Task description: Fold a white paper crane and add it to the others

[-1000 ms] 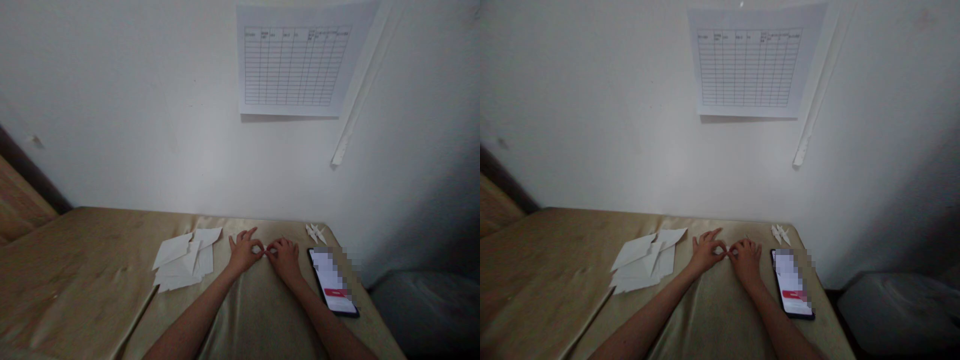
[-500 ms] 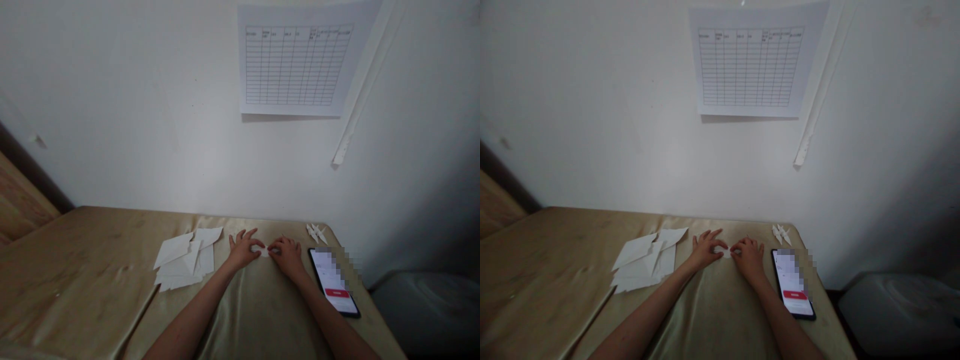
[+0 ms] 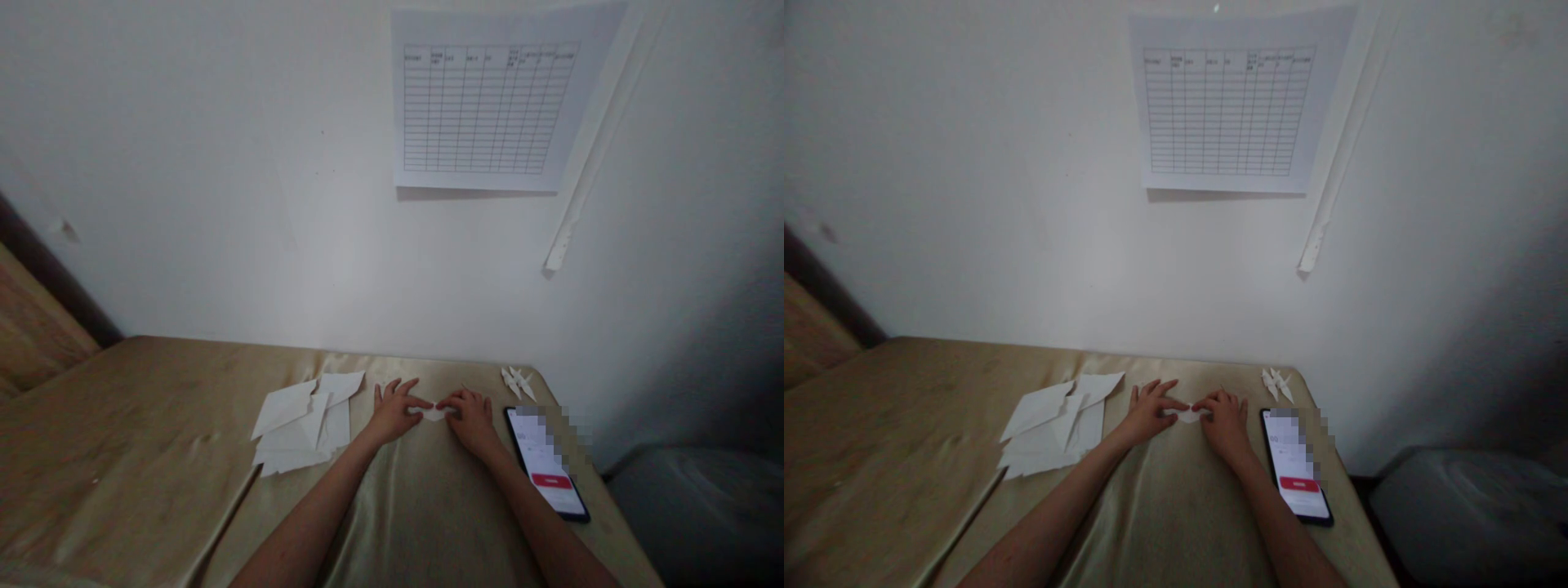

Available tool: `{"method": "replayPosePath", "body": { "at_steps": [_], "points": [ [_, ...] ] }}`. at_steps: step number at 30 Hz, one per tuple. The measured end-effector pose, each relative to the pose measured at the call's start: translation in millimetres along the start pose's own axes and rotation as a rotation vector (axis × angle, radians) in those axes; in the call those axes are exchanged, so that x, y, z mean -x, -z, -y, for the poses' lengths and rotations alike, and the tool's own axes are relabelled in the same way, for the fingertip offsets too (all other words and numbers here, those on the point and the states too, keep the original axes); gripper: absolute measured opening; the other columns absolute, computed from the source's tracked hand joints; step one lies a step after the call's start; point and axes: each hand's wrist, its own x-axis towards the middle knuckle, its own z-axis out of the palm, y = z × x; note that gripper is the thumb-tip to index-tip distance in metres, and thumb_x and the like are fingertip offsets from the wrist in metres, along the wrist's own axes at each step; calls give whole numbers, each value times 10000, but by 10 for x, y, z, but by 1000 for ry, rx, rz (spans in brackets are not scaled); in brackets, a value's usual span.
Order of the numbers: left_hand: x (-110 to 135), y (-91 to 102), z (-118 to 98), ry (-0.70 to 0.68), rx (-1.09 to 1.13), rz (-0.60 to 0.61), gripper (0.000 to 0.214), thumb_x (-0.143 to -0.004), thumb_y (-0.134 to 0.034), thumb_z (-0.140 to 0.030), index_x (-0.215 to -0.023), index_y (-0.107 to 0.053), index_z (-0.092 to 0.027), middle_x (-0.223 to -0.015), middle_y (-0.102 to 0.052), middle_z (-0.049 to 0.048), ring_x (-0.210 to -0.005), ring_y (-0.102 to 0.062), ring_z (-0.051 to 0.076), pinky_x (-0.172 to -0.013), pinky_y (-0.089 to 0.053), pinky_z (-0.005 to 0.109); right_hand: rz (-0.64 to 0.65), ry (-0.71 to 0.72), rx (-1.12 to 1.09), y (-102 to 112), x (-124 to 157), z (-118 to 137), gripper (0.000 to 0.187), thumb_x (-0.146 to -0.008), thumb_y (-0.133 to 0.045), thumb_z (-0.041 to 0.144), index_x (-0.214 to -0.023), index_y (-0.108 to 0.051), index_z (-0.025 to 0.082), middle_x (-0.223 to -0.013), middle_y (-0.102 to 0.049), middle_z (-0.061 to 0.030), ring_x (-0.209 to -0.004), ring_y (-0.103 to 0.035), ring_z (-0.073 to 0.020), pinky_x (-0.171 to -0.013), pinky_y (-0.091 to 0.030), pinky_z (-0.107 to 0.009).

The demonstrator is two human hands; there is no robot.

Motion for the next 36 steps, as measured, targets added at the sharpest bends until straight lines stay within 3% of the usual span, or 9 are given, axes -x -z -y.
{"method": "replayPosePath", "body": {
  "at_steps": [4,10,19,28,36],
  "points": [
    [28,-39,16,-5,-3,-48,381,-816,-669,-327,-1133,-694,-538,-1560,-419,-94,-1499,-231,339,-1164,-14,704,-28,26,-6,-21,22,-24,375,-821,-551,144,-1023,-753,388,-1167,-637,-11,-1215,-495,-228,-1138,-133,-504],
    [56,-75,-79,32,13,-139,252,-820,-701,-443,-1063,-743,-491,-1523,-469,-51,-1472,-276,335,-1173,-3,688,-95,16,10,-62,26,28,162,-868,-629,380,-960,-760,362,-1131,-639,-20,-1184,-502,-250,-1122,-170,-504],
    [58,-136,-184,71,31,-227,189,-798,-753,-477,-978,-774,-423,-1500,-493,-4,-1415,-364,312,-1159,-18,712,-119,2,78,-81,38,118,185,-873,-633,426,-1003,-733,339,-1175,-620,-34,-1185,-480,-269,-1123,-155,-535],
    [-2,-41,-117,90,41,-110,246,-798,-739,-385,-1031,-748,-462,-1536,-446,-67,-1455,-305,309,-1168,-25,697,-13,-13,37,9,-22,52,203,-859,-625,303,-1021,-738,348,-1157,-636,-14,-1199,-486,-232,-1090,-211,-437],
    [-25,-20,-31,61,11,-61,305,-798,-717,-375,-1079,-727,-493,-1559,-416,-72,-1477,-266,323,-1166,-28,690,1,1,-10,54,-40,-33,264,-830,-634,248,-1051,-740,345,-1138,-650,-17,-1194,-503,-223,-1077,-232,-393]
  ]
}}
